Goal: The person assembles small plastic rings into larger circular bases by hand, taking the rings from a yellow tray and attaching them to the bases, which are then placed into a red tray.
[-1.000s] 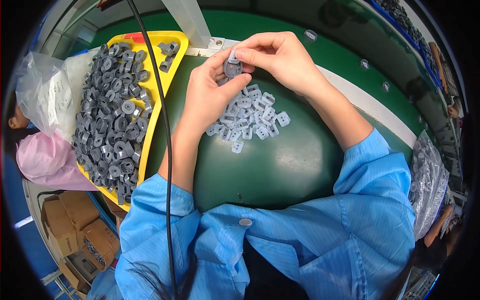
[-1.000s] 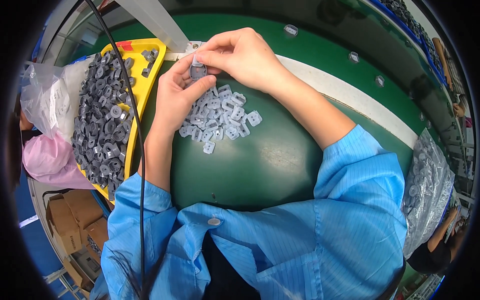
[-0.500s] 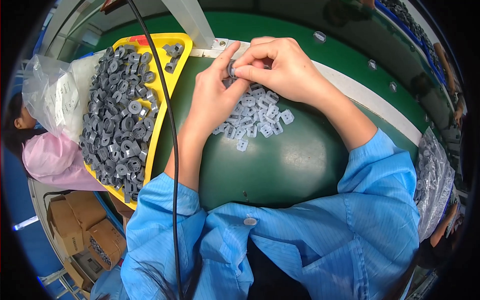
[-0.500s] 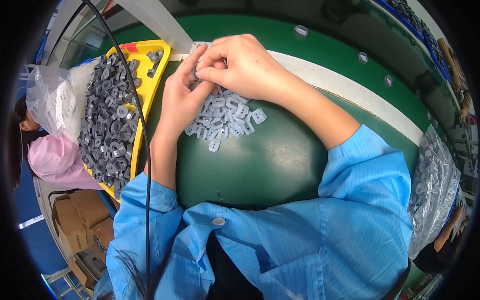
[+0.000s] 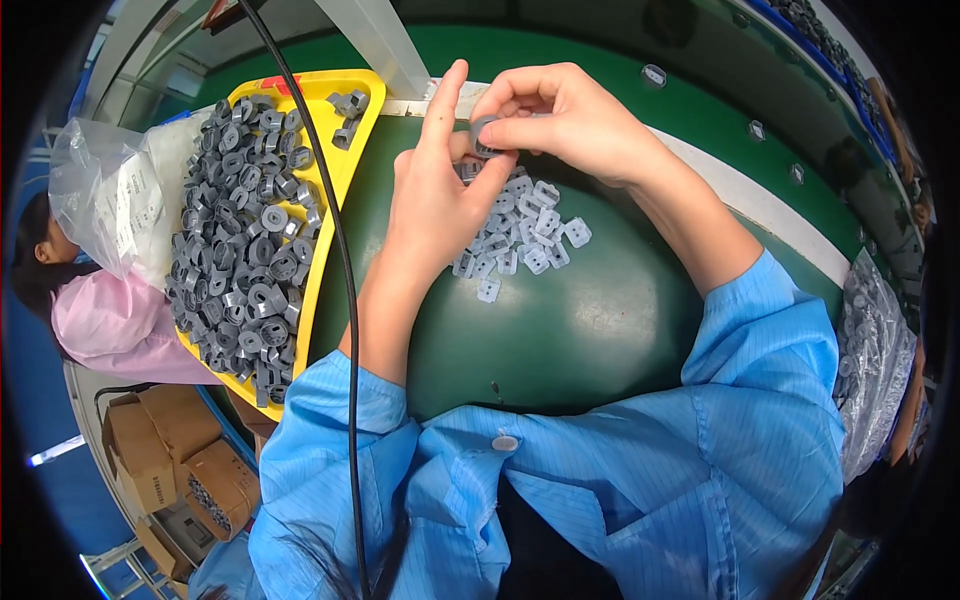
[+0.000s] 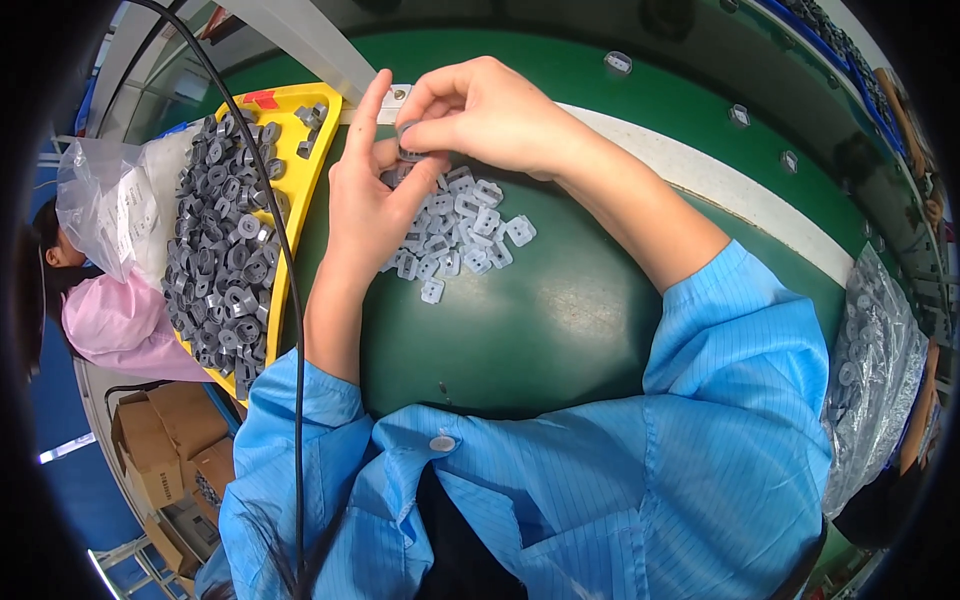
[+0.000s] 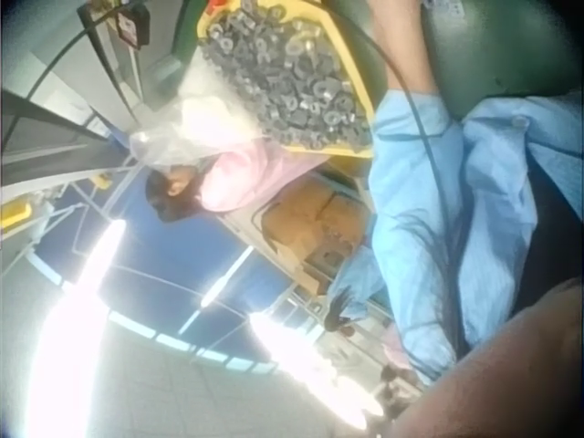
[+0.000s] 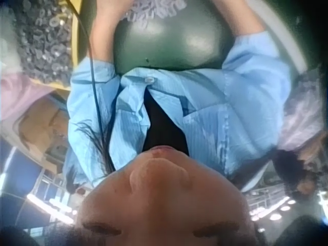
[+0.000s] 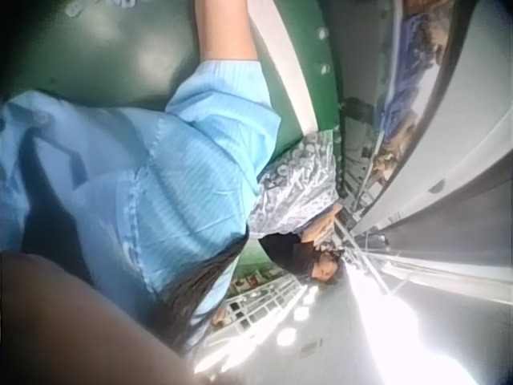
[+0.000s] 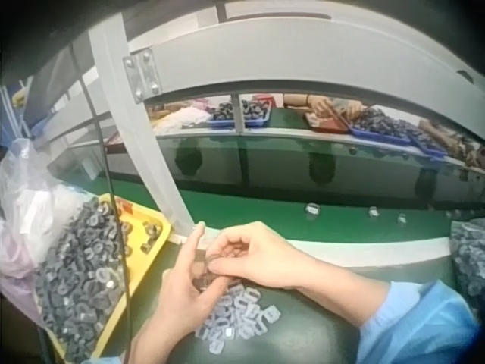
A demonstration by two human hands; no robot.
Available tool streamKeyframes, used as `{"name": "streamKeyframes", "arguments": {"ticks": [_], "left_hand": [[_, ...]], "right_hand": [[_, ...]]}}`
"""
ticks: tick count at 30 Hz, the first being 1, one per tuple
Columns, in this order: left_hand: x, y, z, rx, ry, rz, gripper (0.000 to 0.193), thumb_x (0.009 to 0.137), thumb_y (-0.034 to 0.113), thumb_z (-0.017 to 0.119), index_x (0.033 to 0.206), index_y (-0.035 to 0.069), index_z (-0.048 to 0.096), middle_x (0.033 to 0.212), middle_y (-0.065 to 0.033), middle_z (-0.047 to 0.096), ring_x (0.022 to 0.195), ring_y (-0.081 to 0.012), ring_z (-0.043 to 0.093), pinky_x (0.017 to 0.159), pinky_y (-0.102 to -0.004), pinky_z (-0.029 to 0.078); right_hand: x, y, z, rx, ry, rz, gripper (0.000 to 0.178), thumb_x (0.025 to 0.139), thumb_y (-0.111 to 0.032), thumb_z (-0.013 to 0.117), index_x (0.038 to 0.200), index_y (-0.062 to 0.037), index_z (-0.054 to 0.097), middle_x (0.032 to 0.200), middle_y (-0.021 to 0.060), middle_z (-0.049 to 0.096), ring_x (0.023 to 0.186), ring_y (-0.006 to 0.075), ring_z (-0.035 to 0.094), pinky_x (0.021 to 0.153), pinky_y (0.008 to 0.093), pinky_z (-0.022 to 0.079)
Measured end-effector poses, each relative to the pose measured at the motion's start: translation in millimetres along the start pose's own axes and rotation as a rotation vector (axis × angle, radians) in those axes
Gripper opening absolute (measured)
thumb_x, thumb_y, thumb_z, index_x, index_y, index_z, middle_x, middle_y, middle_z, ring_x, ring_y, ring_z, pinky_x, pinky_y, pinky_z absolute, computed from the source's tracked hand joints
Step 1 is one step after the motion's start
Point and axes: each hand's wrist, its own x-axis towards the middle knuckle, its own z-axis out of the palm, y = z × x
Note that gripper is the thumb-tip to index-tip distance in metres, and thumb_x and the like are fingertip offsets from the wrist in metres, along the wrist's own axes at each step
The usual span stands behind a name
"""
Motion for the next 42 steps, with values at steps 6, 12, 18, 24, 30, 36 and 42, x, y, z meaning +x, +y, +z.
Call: {"name": "streamKeyframes", "arguments": {"ticks": [6,12,18,24,30,36,42], "left_hand": [[3,-8,-9,-0.005,-0.036,0.137,0.046,0.074,0.004,0.074,0.116,0.01,0.056,0.07,-0.0083,0.064,0.068,-0.0181,0.066,0.062,-0.0278,0.051],[1,-8,-15,0.021,-0.055,0.206,0.041,0.072,0.002,0.075,0.11,0.011,0.066,0.073,-0.0069,0.065,0.064,-0.0146,0.063,0.059,-0.0254,0.05],[6,-2,-18,-0.034,0.016,0.226,0.043,0.071,0.002,0.075,0.112,0.012,0.067,0.081,-0.0092,0.069,0.063,-0.0113,0.062,0.059,-0.0252,0.051],[3,-5,-6,-0.186,0.002,0.193,0.038,0.073,0.006,0.076,0.11,0.006,0.064,0.072,-0.005,0.064,0.063,-0.0084,0.059,0.059,-0.0232,0.049],[12,-16,-19,-0.889,0.203,-0.524,0.029,0.078,0.011,0.065,0.103,0.004,0.05,0.08,-0.0038,0.053,0.069,-0.0112,0.05,0.06,-0.0247,0.043],[11,-26,-25,-1.011,0.149,-0.565,0.028,0.077,0.001,0.057,0.104,0.001,0.047,0.088,-0.0051,0.049,0.084,-0.0187,0.054,0.073,-0.028,0.045],[11,-27,-29,-0.932,0.164,-0.543,0.033,0.091,0.011,0.055,0.12,-0.003,0.05,0.096,-0.0075,0.06,0.088,-0.0169,0.062,0.068,-0.0222,0.047]], "right_hand": [[-3,-5,-18,0.311,-0.087,0.215,0.018,0.08,-0.009,0.068,0.093,0.0026,0.064,0.08,0.0089,0.067,0.073,0.0112,0.065,0.067,0.0198,0.053],[-4,-14,-13,0.031,-0.115,0.19,0.017,0.077,-0.003,0.067,0.092,0.0037,0.063,0.079,0.0096,0.067,0.071,0.0128,0.065,0.066,0.022,0.053],[-5,-14,-15,0.147,-0.077,0.113,0.016,0.08,-0.005,0.066,0.094,0.0012,0.063,0.081,0.0065,0.066,0.073,0.011,0.062,0.071,0.0237,0.051],[0,-1,-17,0.435,-0.23,0.151,0.019,0.08,-0.008,0.066,0.097,-0.003,0.061,0.079,0.0019,0.064,0.071,0.0073,0.059,0.069,0.0204,0.048],[12,47,-62,0.086,0.334,0.145,0.023,0.076,-0.012,0.069,0.094,-0.0041,0.058,0.079,0.0018,0.061,0.074,0.009,0.054,0.068,0.0227,0.044],[11,72,-75,-1.001,0.699,-0.245,0.033,0.075,-0.014,0.067,0.105,-0.0046,0.059,0.1,0.0098,0.061,0.088,0.0229,0.06,0.08,0.0325,0.048],[13,16,13,-0.584,0.051,-0.262,0.02,0.076,-0.019,0.07,0.088,-0.0025,0.067,0.084,0.0127,0.064,0.078,0.0264,0.062,0.073,0.0361,0.05]]}}
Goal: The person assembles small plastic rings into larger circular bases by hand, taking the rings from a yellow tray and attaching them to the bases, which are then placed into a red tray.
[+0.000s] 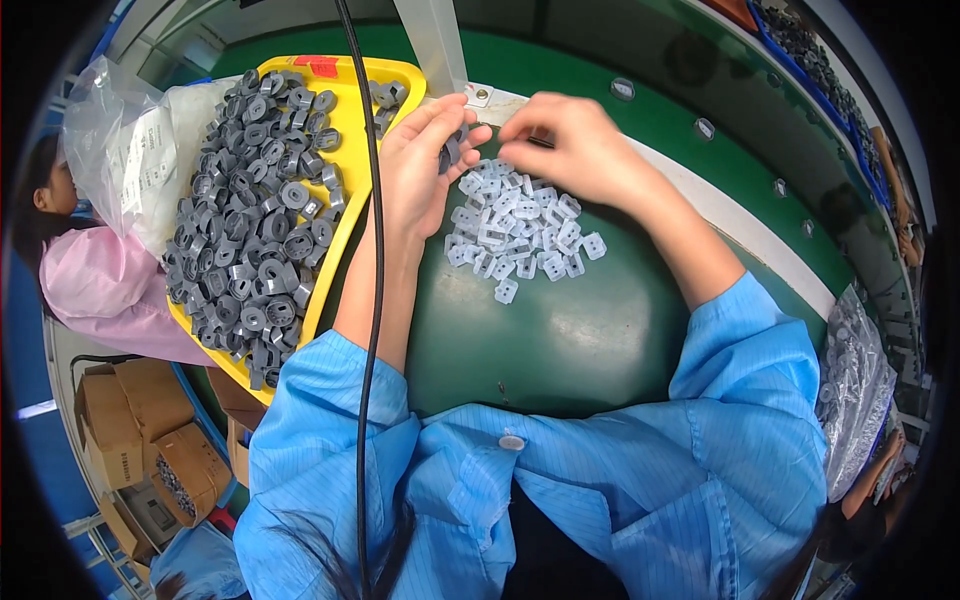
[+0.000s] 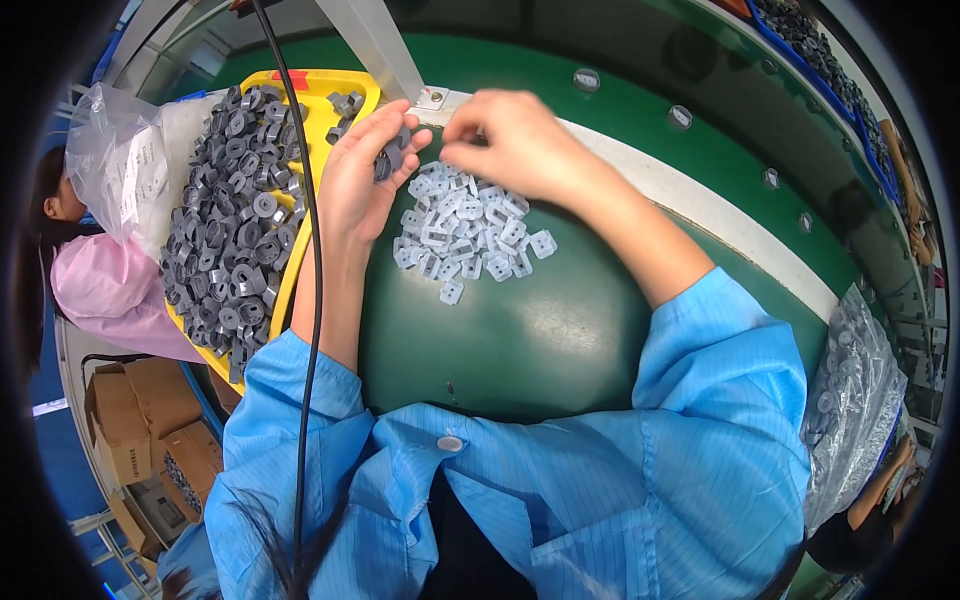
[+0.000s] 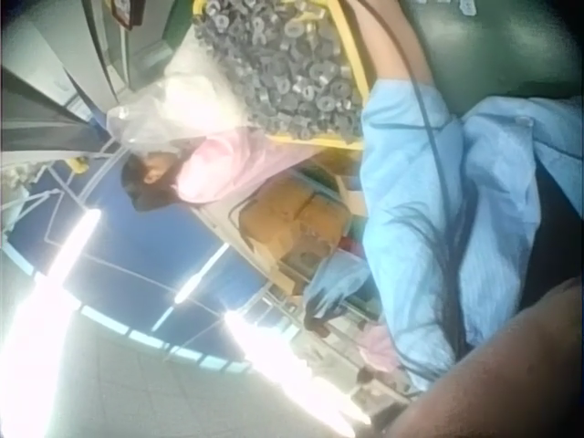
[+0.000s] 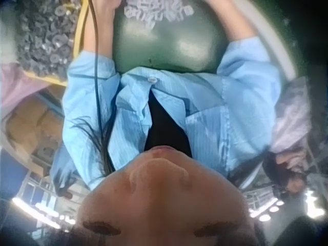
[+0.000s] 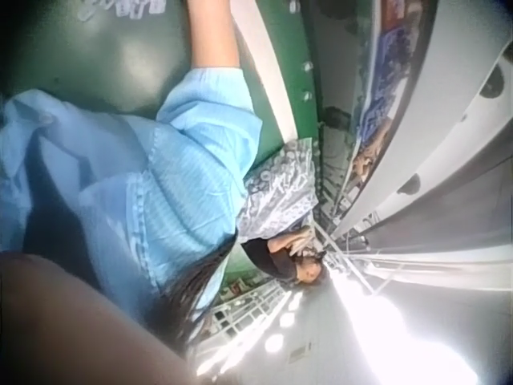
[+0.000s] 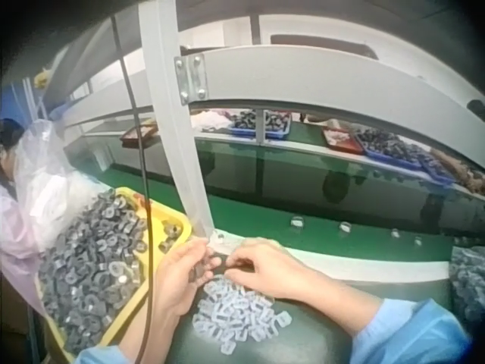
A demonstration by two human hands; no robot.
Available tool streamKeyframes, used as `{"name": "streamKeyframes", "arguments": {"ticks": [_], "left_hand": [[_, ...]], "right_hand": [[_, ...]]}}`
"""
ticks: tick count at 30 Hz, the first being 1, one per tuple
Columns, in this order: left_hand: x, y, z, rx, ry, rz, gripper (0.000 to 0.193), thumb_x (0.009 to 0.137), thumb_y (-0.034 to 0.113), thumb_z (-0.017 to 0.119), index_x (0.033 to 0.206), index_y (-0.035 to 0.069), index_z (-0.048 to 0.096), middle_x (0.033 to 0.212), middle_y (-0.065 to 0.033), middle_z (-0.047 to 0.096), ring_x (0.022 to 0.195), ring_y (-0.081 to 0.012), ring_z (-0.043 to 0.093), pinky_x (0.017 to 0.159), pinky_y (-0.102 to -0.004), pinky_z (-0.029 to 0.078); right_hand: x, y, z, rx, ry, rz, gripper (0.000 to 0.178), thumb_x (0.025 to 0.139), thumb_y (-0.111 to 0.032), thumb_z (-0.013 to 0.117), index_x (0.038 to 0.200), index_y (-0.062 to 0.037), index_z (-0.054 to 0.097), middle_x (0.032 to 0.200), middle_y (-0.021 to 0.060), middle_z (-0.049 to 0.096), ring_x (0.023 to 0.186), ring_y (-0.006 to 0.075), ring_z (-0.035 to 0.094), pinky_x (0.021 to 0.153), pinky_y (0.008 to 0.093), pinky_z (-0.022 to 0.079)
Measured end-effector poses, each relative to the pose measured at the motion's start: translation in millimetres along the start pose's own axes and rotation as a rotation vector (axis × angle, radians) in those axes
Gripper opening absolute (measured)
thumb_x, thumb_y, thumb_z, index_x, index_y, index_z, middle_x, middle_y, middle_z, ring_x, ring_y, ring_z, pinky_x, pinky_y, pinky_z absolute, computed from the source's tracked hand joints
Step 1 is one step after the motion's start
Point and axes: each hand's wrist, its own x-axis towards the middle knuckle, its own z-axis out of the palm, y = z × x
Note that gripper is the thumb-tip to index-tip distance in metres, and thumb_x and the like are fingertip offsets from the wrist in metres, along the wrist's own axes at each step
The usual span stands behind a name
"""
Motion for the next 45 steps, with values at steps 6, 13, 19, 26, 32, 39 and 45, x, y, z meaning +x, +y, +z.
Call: {"name": "streamKeyframes", "arguments": {"ticks": [6,13,19,26,32,39,45], "left_hand": [[3,-7,4,0.208,0.015,0.077,0.032,0.094,0.023,0.056,0.116,0.0,0.057,0.096,-0.0044,0.062,0.079,-0.0103,0.06,0.066,-0.0218,0.047],[2,-4,-3,0.021,-0.033,0.068,0.041,0.081,-0.002,0.054,0.122,-0.006,0.052,0.097,-0.0052,0.057,0.089,-0.0116,0.056,0.088,-0.0275,0.045],[9,-23,2,0.633,-0.067,0.594,0.046,0.074,0.002,0.068,0.118,0.005,0.059,0.105,-0.0077,0.06,0.098,-0.0197,0.06,0.085,-0.0294,0.049],[-12,-17,33,0.836,-0.047,0.714,0.045,0.067,0.007,0.077,0.109,0.006,0.063,0.091,-0.0086,0.058,0.077,-0.02,0.06,0.068,-0.0304,0.051],[-5,-25,22,0.985,-0.016,0.853,0.035,0.063,0.009,0.081,0.094,0.005,0.065,0.085,-0.0077,0.054,0.073,-0.0213,0.058,0.065,-0.0313,0.05],[-3,-22,23,0.916,-0.052,0.774,0.037,0.061,0.012,0.083,0.088,0.0,0.061,0.087,-0.0113,0.062,0.076,-0.0232,0.062,0.068,-0.0317,0.052],[-9,-16,23,0.769,-0.14,0.617,0.034,0.066,0.009,0.08,0.092,0.001,0.061,0.089,-0.0093,0.063,0.074,-0.0182,0.063,0.068,-0.0297,0.051]], "right_hand": [[-3,2,-2,-0.133,-0.133,0.03,0.02,0.076,-0.015,0.069,0.09,-0.0022,0.068,0.089,0.0133,0.063,0.083,0.0291,0.061,0.078,0.0379,0.05],[-14,-6,9,-0.352,0.051,0.035,0.019,0.076,-0.018,0.068,0.088,-0.0029,0.069,0.091,0.0139,0.063,0.094,0.0306,0.058,0.083,0.0395,0.048],[-12,-2,-13,0.348,-0.057,0.354,0.012,0.079,-0.011,0.072,0.082,-0.0013,0.066,0.079,0.0045,0.065,0.072,0.0107,0.061,0.07,0.0252,0.049],[-13,-5,-11,0.635,0.145,0.302,0.015,0.077,-0.013,0.074,0.083,-0.0003,0.069,0.072,0.0018,0.065,0.065,0.0061,0.057,0.061,0.0209,0.047],[-14,-11,-7,0.525,0.132,0.287,0.018,0.074,-0.015,0.076,0.083,-0.0002,0.069,0.07,0.0018,0.064,0.063,0.0054,0.055,0.06,0.021,0.046],[-15,-14,-5,0.408,0.256,0.314,0.017,0.074,-0.015,0.075,0.082,0.0,0.069,0.067,0.0035,0.064,0.063,0.0062,0.056,0.059,0.0235,0.047],[-18,-16,-16,0.111,0.284,0.164,0.016,0.075,-0.014,0.075,0.081,-0.0005,0.069,0.073,0.0047,0.065,0.063,0.0065,0.055,0.061,0.0225,0.047]]}}
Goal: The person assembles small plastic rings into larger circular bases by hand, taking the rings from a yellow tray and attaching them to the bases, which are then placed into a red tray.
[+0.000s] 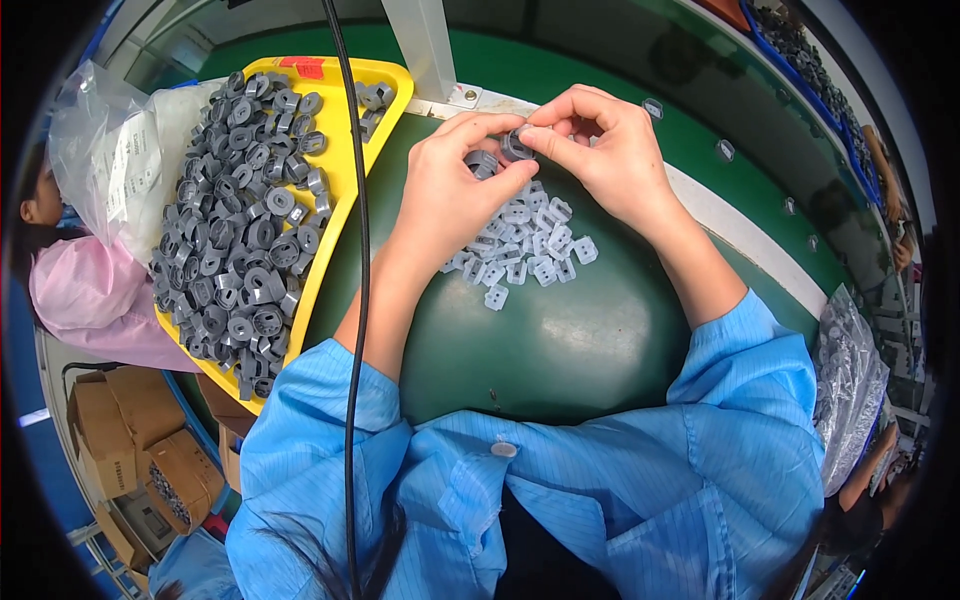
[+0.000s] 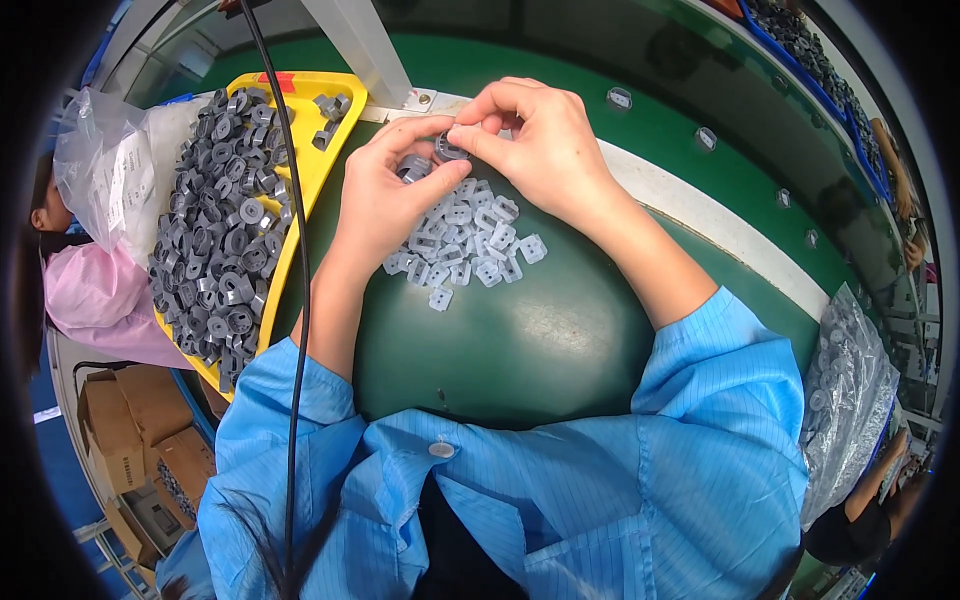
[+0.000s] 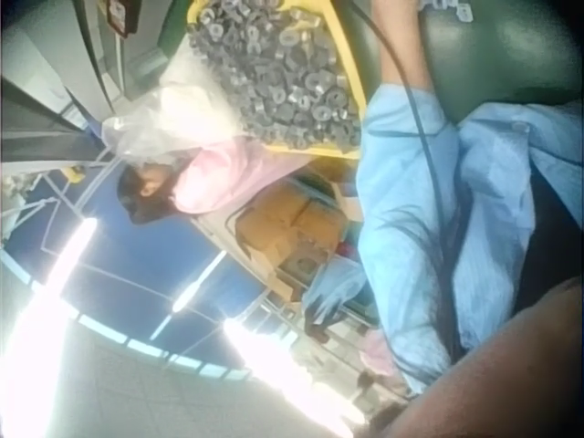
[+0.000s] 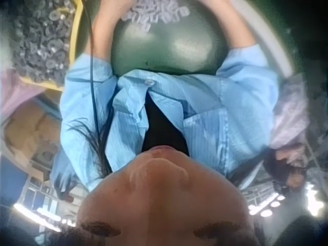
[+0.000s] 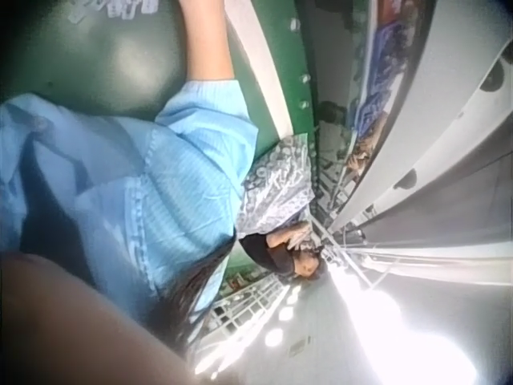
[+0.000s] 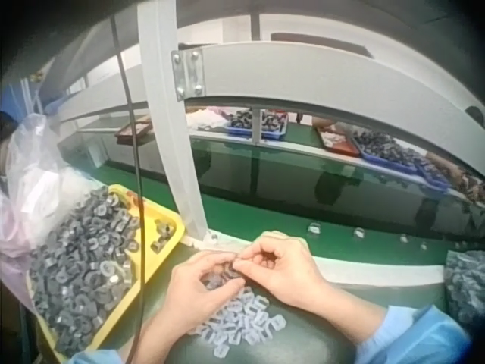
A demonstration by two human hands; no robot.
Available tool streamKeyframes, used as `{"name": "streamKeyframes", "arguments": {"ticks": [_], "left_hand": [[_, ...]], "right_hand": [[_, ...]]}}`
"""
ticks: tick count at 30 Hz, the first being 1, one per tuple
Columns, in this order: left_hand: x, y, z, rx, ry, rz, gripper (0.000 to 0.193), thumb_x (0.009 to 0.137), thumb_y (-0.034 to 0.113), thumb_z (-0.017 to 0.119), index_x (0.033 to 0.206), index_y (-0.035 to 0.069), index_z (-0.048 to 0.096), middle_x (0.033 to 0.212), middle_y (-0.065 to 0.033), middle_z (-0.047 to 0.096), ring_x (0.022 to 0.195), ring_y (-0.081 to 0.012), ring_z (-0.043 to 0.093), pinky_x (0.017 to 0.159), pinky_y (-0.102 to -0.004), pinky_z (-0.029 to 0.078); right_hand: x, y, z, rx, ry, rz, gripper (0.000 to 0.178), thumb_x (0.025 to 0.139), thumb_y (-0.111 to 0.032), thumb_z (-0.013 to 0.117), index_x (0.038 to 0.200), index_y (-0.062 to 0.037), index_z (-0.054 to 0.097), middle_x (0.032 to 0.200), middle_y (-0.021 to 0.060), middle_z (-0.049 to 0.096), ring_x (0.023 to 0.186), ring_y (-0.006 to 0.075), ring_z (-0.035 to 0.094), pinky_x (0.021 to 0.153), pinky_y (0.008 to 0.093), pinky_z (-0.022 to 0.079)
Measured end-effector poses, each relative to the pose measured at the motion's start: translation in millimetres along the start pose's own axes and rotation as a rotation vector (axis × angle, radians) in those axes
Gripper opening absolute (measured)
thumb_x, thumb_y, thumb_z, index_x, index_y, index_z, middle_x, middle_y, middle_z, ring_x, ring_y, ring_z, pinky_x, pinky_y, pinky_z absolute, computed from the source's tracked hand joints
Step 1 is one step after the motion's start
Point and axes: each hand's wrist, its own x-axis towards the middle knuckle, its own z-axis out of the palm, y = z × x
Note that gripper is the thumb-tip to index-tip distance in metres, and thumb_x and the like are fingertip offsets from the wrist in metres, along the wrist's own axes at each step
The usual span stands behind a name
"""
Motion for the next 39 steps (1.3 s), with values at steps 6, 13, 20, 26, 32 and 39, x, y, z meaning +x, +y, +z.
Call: {"name": "streamKeyframes", "arguments": {"ticks": [6,13,20,26,32,39], "left_hand": [[0,-4,10,0.058,0.152,0.133,0.031,0.067,0.005,0.079,0.091,0.001,0.06,0.092,-0.0094,0.06,0.075,-0.0178,0.061,0.068,-0.0273,0.051],[-1,-5,16,0.097,0.239,0.272,0.032,0.067,0.004,0.079,0.09,0.002,0.056,0.092,-0.0104,0.058,0.079,-0.0208,0.06,0.069,-0.0288,0.052],[-4,-1,19,0.13,0.242,0.327,0.034,0.066,0.001,0.077,0.093,0.003,0.057,0.095,-0.0101,0.056,0.076,-0.0192,0.06,0.064,-0.0274,0.052],[-5,2,14,0.203,0.16,0.353,0.033,0.068,0.0,0.077,0.096,0.004,0.059,0.094,-0.0083,0.056,0.073,-0.0177,0.059,0.063,-0.0277,0.052],[-5,2,8,0.151,0.003,0.374,0.035,0.067,0.003,0.078,0.097,0.004,0.061,0.096,-0.0067,0.058,0.076,-0.0189,0.061,0.065,-0.0281,0.054],[-3,2,1,0.216,-0.033,0.467,0.034,0.066,0.003,0.078,0.096,0.004,0.062,0.096,-0.0076,0.059,0.079,-0.0229,0.063,0.065,-0.0298,0.054]], "right_hand": [[-5,4,9,0.705,-0.045,0.338,0.014,0.079,-0.008,0.073,0.085,0.0029,0.068,0.08,0.008,0.068,0.07,0.0103,0.062,0.065,0.0224,0.05],[-9,-2,11,0.765,-0.059,0.394,0.016,0.078,-0.008,0.073,0.088,0.0029,0.068,0.083,0.0091,0.069,0.075,0.0122,0.064,0.066,0.0213,0.049],[-7,8,5,0.812,-0.176,0.445,0.017,0.08,-0.016,0.072,0.089,-0.0022,0.068,0.08,0.0029,0.066,0.069,0.0064,0.058,0.062,0.0189,0.045],[-2,23,-2,0.885,-0.298,0.442,0.011,0.082,-0.013,0.069,0.087,-0.0029,0.068,0.079,0.0025,0.066,0.067,0.0062,0.058,0.06,0.0176,0.045],[4,19,-22,0.774,-0.493,0.513,0.015,0.079,-0.008,0.069,0.091,-0.0012,0.065,0.079,0.0043,0.066,0.071,0.0084,0.063,0.065,0.0199,0.051],[6,5,-26,0.506,-0.524,0.353,0.019,0.078,-0.006,0.069,0.095,0.0013,0.064,0.081,0.0077,0.067,0.073,0.0111,0.064,0.067,0.0213,0.053]]}}
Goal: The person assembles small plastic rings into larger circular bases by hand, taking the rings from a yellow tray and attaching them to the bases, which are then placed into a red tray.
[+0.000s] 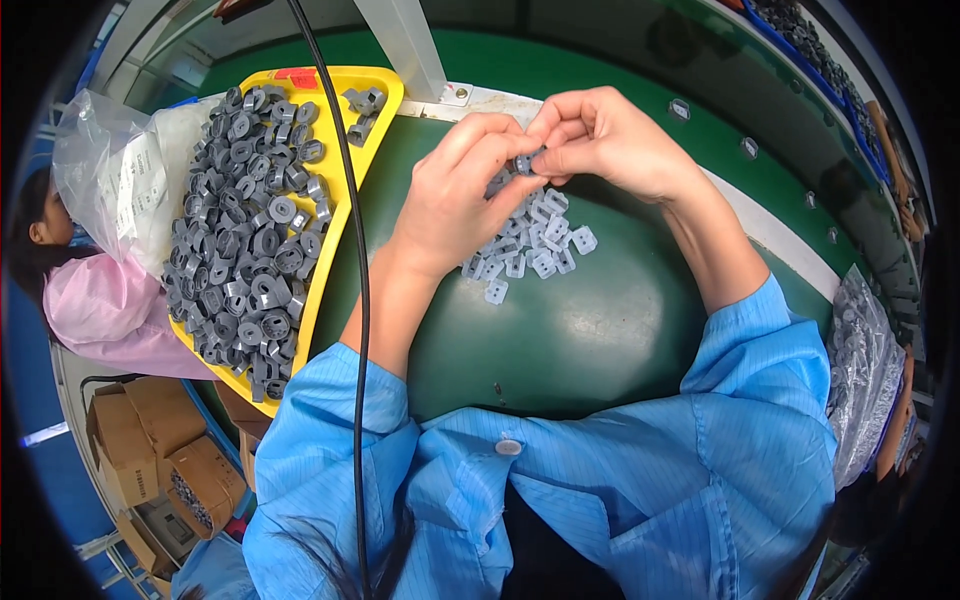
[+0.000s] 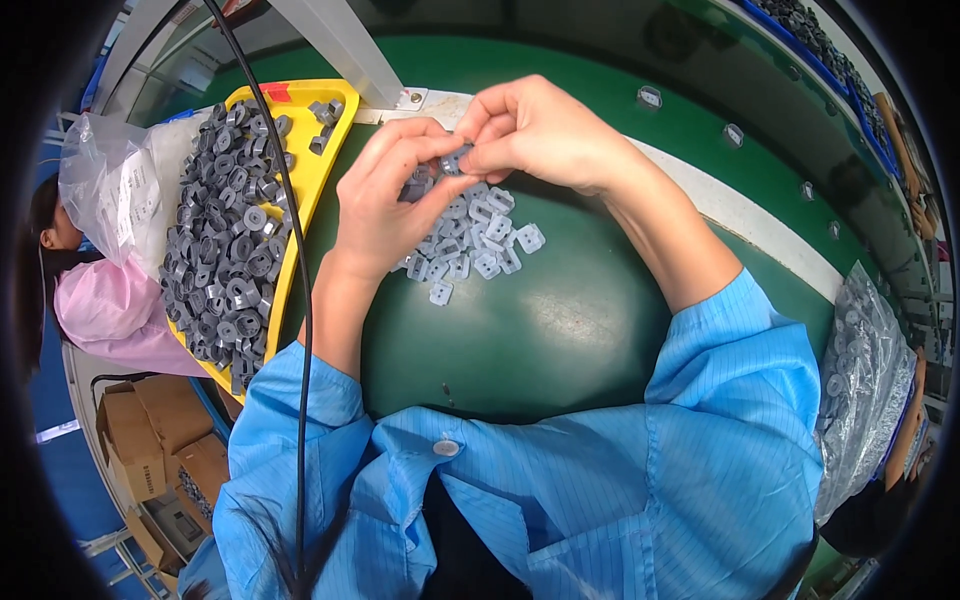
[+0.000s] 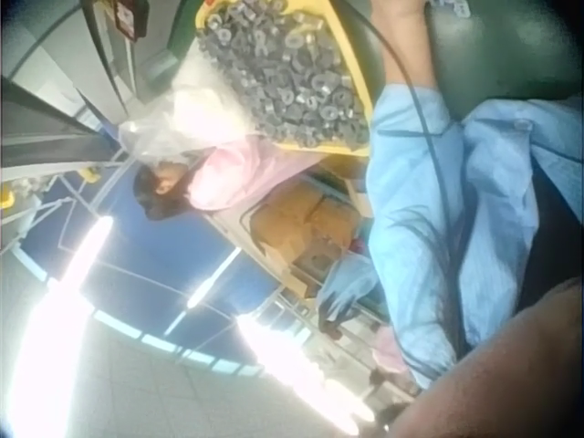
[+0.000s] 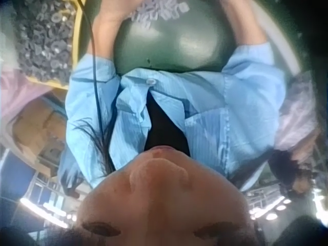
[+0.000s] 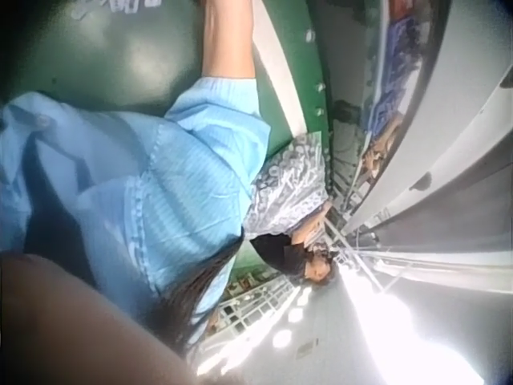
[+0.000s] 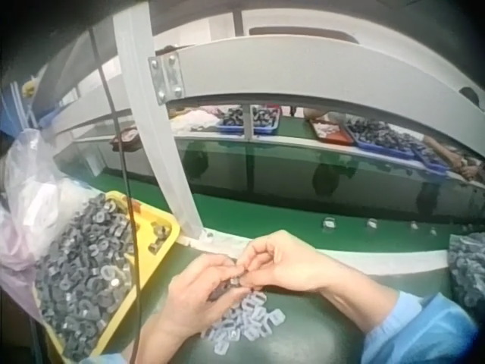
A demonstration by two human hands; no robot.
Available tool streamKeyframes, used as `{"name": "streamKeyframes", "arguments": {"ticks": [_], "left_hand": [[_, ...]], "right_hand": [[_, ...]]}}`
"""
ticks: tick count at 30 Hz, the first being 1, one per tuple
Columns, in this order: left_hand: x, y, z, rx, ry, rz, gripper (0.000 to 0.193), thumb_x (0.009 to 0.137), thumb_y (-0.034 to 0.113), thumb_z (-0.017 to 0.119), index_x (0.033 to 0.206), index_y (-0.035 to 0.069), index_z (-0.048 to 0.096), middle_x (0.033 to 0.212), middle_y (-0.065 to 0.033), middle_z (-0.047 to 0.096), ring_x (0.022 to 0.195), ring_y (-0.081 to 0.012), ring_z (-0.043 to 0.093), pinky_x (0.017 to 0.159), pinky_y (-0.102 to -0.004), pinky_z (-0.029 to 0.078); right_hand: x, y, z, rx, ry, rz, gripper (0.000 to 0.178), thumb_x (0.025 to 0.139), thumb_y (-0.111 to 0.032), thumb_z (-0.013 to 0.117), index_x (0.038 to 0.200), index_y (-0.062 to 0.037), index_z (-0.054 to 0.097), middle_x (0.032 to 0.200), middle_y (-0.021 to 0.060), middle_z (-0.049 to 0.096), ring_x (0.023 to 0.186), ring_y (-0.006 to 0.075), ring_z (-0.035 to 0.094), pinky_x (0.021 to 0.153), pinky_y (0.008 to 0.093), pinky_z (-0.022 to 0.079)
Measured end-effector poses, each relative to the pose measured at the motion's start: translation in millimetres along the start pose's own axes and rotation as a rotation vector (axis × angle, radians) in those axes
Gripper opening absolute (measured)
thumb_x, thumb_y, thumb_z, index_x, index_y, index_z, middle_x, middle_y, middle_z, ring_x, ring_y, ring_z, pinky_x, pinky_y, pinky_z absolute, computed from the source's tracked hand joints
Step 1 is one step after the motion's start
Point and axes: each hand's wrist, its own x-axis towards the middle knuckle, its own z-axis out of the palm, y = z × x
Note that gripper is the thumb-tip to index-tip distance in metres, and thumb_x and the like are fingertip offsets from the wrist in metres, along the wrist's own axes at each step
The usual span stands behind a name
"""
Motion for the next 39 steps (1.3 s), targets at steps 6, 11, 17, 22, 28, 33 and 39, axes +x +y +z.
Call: {"name": "streamKeyframes", "arguments": {"ticks": [6,11,17,22,28,33,39], "left_hand": [[5,4,2,0.017,0.192,-0.018,0.036,0.063,0.003,0.083,0.093,0.001,0.063,0.095,-0.0105,0.061,0.069,-0.0133,0.059,0.061,-0.0239,0.05],[4,0,3,0.048,0.199,0.009,0.037,0.065,0.004,0.081,0.097,0.004,0.062,0.094,-0.0068,0.058,0.069,-0.0151,0.059,0.061,-0.0254,0.052],[3,-1,0,0.022,0.156,-0.129,0.031,0.068,0.008,0.081,0.093,0.004,0.063,0.079,-0.005,0.059,0.063,-0.0128,0.057,0.057,-0.0244,0.048],[4,-16,-7,-0.446,0.237,-0.725,0.025,0.089,0.027,0.064,0.091,0.003,0.063,0.061,0.0015,0.053,0.052,-0.0062,0.046,0.048,-0.0193,0.037],[3,-17,-21,-1.0,0.291,-1.005,0.032,0.086,0.019,0.061,0.113,0.003,0.054,0.093,-0.001,0.053,0.077,-0.0094,0.052,0.066,-0.0214,0.042],[6,0,-5,-0.044,0.046,-0.231,0.048,0.066,0.007,0.078,0.111,0.01,0.062,0.09,-0.0044,0.055,0.073,-0.0152,0.053,0.063,-0.0259,0.047],[5,6,-7,-0.067,0.039,-0.125,0.04,0.064,0.005,0.079,0.102,0.011,0.068,0.085,-0.0032,0.053,0.072,-0.0154,0.053,0.062,-0.0264,0.047]], "right_hand": [[3,8,-18,0.437,0.011,-0.023,0.028,0.086,-0.012,0.065,0.109,0.002,0.06,0.098,0.013,0.066,0.089,0.0178,0.066,0.079,0.0292,0.056],[9,17,-1,0.522,0.02,-0.061,0.028,0.085,-0.011,0.065,0.11,0.0008,0.059,0.095,0.0105,0.066,0.086,0.0145,0.064,0.081,0.0261,0.052],[18,23,4,0.518,0.012,-0.082,0.017,0.079,-0.009,0.066,0.093,-0.006,0.058,0.083,0.0014,0.061,0.071,0.0081,0.056,0.069,0.021,0.045],[18,36,-39,0.537,0.257,-0.08,0.013,0.076,-0.007,0.063,0.087,-0.0091,0.058,0.077,-0.0012,0.056,0.07,0.0087,0.052,0.066,0.021,0.043],[17,32,-28,0.293,0.395,-0.057,0.016,0.081,-0.011,0.068,0.092,-0.0069,0.058,0.083,0.0011,0.062,0.074,0.008,0.056,0.071,0.0203,0.047],[12,8,20,0.369,0.19,-0.118,0.023,0.079,-0.006,0.069,0.098,-0.0021,0.057,0.084,0.0058,0.066,0.074,0.0103,0.062,0.071,0.022,0.049],[8,13,13,0.456,-0.032,-0.066,0.022,0.08,-0.002,0.065,0.099,-0.0004,0.055,0.081,0.0039,0.064,0.074,0.0098,0.062,0.072,0.0221,0.05]]}}
